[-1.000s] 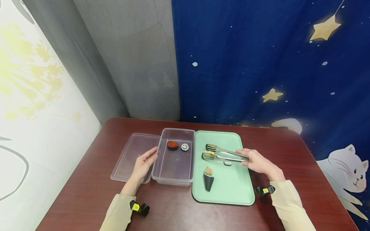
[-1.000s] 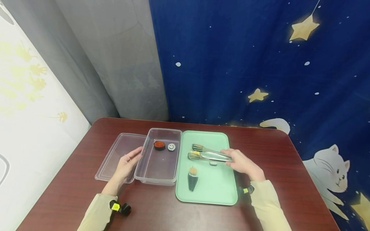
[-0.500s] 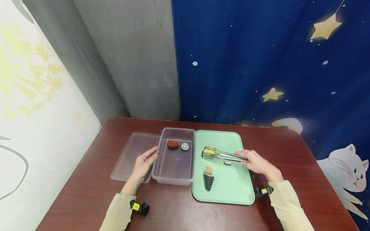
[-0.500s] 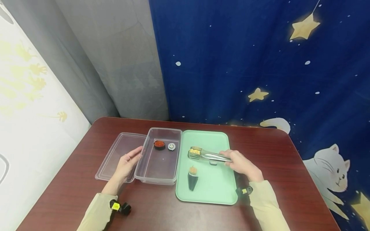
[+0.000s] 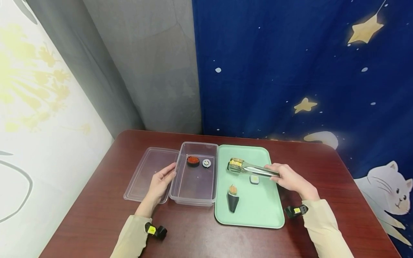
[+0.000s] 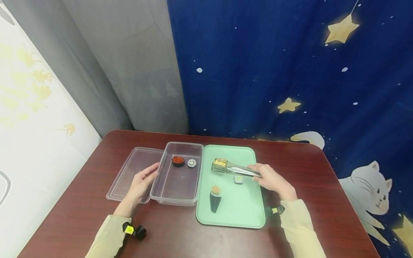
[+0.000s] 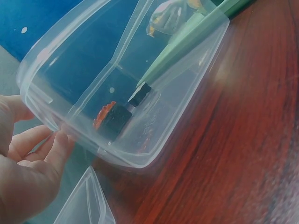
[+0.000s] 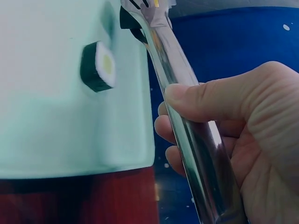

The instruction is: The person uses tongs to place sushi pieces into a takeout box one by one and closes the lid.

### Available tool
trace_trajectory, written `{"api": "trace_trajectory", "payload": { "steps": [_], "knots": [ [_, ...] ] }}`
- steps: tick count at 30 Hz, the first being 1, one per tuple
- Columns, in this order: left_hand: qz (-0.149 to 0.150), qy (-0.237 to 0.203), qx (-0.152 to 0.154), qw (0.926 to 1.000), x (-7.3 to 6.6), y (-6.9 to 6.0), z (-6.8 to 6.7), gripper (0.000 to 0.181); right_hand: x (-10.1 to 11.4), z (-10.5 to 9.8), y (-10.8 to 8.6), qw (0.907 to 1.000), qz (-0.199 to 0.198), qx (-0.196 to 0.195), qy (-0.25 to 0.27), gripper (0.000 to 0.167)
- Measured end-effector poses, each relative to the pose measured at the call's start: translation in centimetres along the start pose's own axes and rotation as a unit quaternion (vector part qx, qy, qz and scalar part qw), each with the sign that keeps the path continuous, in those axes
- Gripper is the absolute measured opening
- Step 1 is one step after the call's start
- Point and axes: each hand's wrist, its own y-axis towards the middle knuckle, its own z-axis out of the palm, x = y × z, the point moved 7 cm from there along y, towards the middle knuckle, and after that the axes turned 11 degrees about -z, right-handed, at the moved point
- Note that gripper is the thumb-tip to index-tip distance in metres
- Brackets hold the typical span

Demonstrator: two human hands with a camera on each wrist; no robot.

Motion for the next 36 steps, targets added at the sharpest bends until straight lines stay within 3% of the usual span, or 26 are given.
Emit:
{"api": "trace_trajectory", "payload": {
  "steps": [6,18,27,36],
  "knots": [
    [0.000,-0.005,0.000,1.0000,0.1,0.0,0.0,0.041,0.6,-1.7,0.6,0.9991,-0.023,-0.023,-0.026,0.041],
    [-0.003,-0.003,-0.003,1.0000,0.2,0.1,-0.1,0.042,2.3,-4.2,3.0,0.9980,-0.035,-0.013,-0.051,0.043],
    [0.004,-0.007,-0.001,1.0000,0.2,0.1,-0.2,0.042,4.1,-4.3,5.8,0.9974,-0.051,0.010,-0.049,0.044],
    [0.007,-0.006,0.000,1.0000,0.1,0.0,-0.1,0.042,5.6,-2.8,8.7,0.9968,-0.073,0.017,-0.026,0.042]
  ]
}}
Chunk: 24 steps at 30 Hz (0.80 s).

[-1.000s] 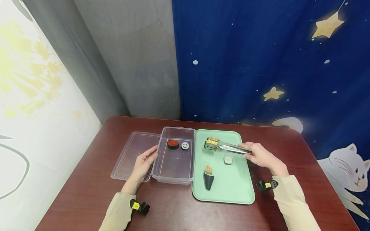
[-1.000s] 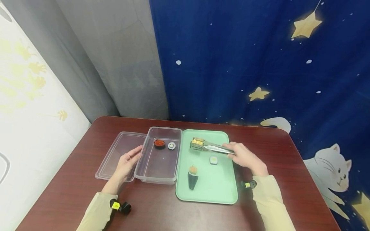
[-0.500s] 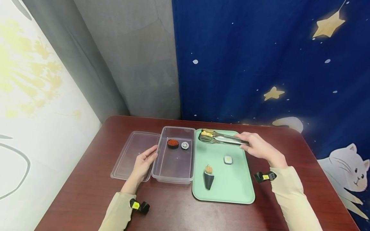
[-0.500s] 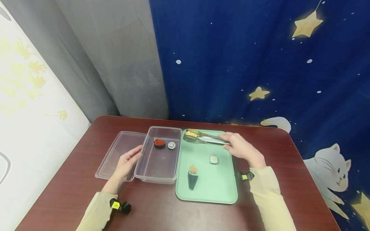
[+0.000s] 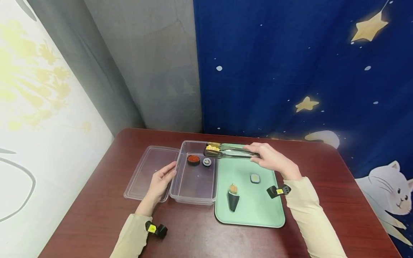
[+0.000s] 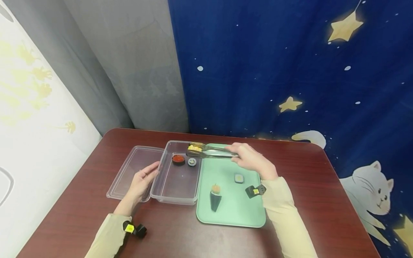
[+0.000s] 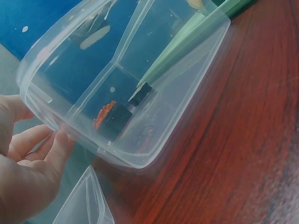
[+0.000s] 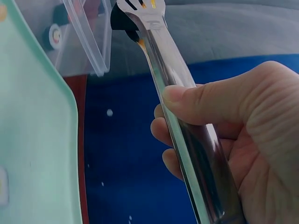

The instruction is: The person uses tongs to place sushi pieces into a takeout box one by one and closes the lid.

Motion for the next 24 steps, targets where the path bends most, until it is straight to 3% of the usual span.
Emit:
{"api": "trace_trajectory", "payload": {
  "steps": [8,15,20,24],
  "knots": [
    [-0.012,-0.002,-0.004,0.9999,0.2,0.0,0.0,0.042,0.7,1.8,2.4,0.9998,-0.011,0.013,0.013,0.039],
    [-0.015,-0.006,-0.006,0.9998,0.2,0.1,-0.1,0.042,1.3,3.4,4.6,0.9984,-0.045,0.032,0.014,0.031],
    [-0.015,-0.008,-0.001,0.9998,0.3,0.1,0.0,0.042,1.4,4.8,5.7,0.9967,-0.053,0.063,0.000,0.024],
    [-0.018,-0.009,-0.002,0.9998,0.4,0.1,0.0,0.042,1.4,5.8,6.3,0.9951,-0.049,0.086,-0.005,0.027]
  ]
}}
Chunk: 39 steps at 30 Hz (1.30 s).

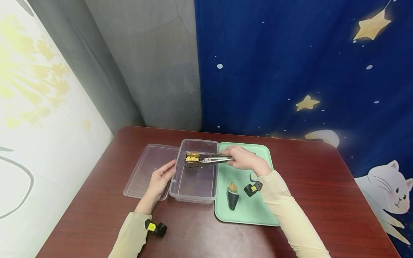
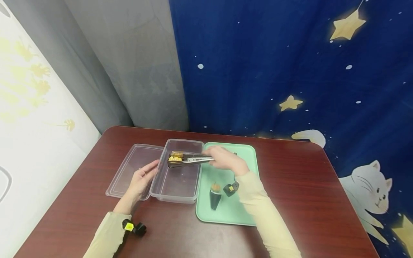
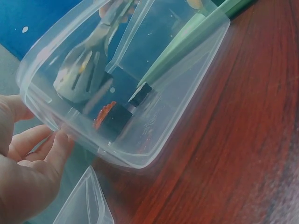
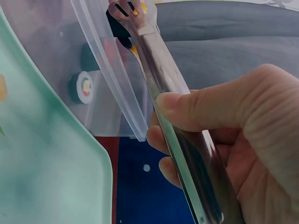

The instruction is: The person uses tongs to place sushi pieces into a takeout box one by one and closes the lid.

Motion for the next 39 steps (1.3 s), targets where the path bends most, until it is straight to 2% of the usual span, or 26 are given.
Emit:
{"api": "trace_trajectory", "payload": {
  "steps": [6,20,29,39],
  "knots": [
    [-0.004,0.003,0.001,1.0000,0.0,0.0,0.0,0.042,0.5,0.4,0.8,0.9997,-0.001,0.023,-0.008,0.038],
    [-0.004,0.007,-0.002,1.0000,-0.3,0.1,0.1,0.042,0.9,1.1,2.3,0.9964,0.026,0.067,-0.045,0.041],
    [-0.005,0.013,-0.003,0.9999,-0.1,0.1,0.0,0.042,1.0,1.4,2.7,0.9925,0.067,0.097,-0.033,0.042],
    [-0.001,0.007,-0.004,1.0000,-0.1,-0.1,0.1,0.042,1.3,1.2,2.4,0.9934,0.063,0.090,-0.030,0.043]
  ]
}}
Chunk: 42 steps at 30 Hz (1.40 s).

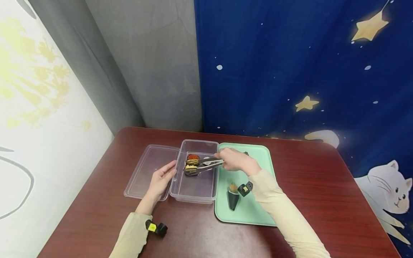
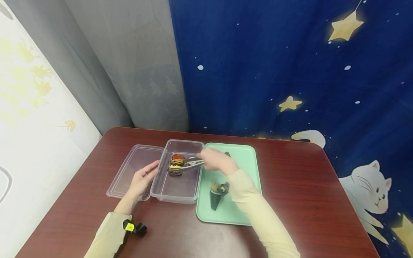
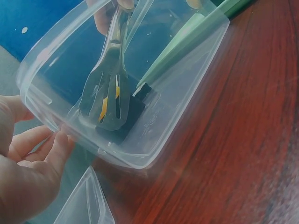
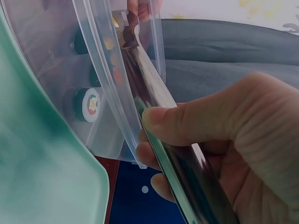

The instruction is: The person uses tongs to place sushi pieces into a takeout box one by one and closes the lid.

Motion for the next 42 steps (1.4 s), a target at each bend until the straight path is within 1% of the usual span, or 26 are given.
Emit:
{"api": "trace_trajectory", "payload": {
  "steps": [6,11,17,22,28,31,36,38,42],
  "knots": [
    [0.005,0.003,0.000,1.0000,0.0,0.0,0.0,0.041,0.0,-0.3,-1.1,0.9996,-0.014,-0.024,-0.004,0.043],
    [0.005,-0.003,-0.002,1.0000,0.0,0.1,0.0,0.042,-0.2,-0.9,-2.4,0.9980,-0.024,-0.058,0.005,0.042],
    [0.003,-0.003,0.004,1.0000,-0.1,0.1,0.0,0.042,-0.6,-2.0,-4.5,0.9940,-0.022,-0.106,0.016,0.041],
    [0.003,0.000,0.002,1.0000,-0.1,0.1,-0.1,0.042,-1.3,-2.5,-6.4,0.9912,-0.012,-0.129,0.027,0.043],
    [0.006,0.005,0.006,1.0000,-0.2,0.0,0.0,0.042,-2.2,-2.8,-8.5,0.9875,-0.013,-0.156,0.015,0.042],
    [0.011,0.007,0.011,0.9998,-0.3,-0.1,0.0,0.043,-2.6,-3.0,-9.7,0.9861,-0.003,-0.165,0.020,0.044],
    [0.012,0.008,0.015,0.9998,-0.3,-0.2,0.0,0.043,-3.7,-2.9,-11.9,0.9845,0.032,-0.167,0.042,0.048],
    [0.012,0.009,0.016,0.9998,-0.3,-0.2,0.0,0.043,-4.1,-2.7,-12.9,0.9837,0.041,-0.170,0.040,0.049],
    [0.016,0.005,0.019,0.9997,-0.3,-0.1,0.0,0.043,-4.7,-2.4,-15.0,0.9810,0.048,-0.185,0.034,0.049]
  ]
}}
